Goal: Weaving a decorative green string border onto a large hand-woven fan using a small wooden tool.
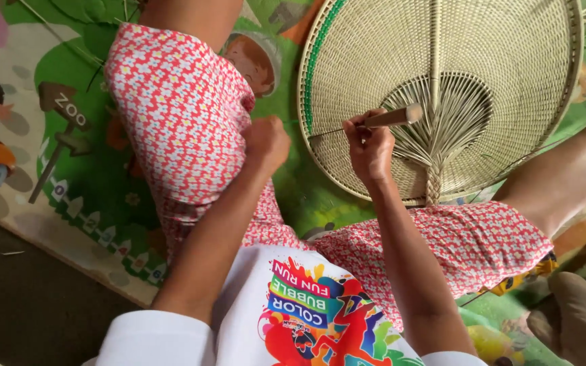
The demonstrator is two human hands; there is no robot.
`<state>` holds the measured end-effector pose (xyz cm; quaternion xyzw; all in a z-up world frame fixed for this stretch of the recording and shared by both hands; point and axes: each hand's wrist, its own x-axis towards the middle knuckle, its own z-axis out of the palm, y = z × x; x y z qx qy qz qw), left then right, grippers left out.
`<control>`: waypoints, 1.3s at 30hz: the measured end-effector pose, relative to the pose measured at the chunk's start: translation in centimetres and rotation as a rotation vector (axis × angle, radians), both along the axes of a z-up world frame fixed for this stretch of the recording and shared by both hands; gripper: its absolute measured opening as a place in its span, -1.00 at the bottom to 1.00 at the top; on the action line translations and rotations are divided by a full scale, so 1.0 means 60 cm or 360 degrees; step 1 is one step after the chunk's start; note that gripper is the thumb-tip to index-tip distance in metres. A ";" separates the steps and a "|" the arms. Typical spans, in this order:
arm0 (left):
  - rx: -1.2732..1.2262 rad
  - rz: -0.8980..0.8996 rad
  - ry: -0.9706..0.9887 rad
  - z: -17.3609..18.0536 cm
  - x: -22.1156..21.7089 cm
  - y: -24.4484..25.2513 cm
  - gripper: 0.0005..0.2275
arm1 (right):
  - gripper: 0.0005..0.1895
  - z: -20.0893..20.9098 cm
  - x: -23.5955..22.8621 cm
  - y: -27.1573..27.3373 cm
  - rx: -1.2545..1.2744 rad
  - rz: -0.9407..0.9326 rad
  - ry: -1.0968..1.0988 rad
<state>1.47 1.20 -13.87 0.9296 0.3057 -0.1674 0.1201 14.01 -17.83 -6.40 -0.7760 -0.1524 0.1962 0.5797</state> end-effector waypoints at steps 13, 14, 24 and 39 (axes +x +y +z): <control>-0.0792 0.0117 -0.0595 0.208 0.048 0.045 -0.83 | -0.76 0.110 0.010 -0.069 0.0093 0.0060 0.0263; -0.0777 -0.0073 -0.0443 0.205 0.055 0.051 -0.82 | -0.81 0.133 -0.008 -0.067 -0.0318 0.0237 0.0241; -0.0253 -0.0189 -0.0573 0.174 0.096 0.099 -0.78 | -0.86 0.032 -0.167 -0.028 -0.1961 0.1342 -0.0486; -0.0740 -0.0661 -0.0247 0.101 0.066 0.021 -0.81 | -0.37 0.013 -0.073 -0.249 -0.1746 -0.0144 -0.0855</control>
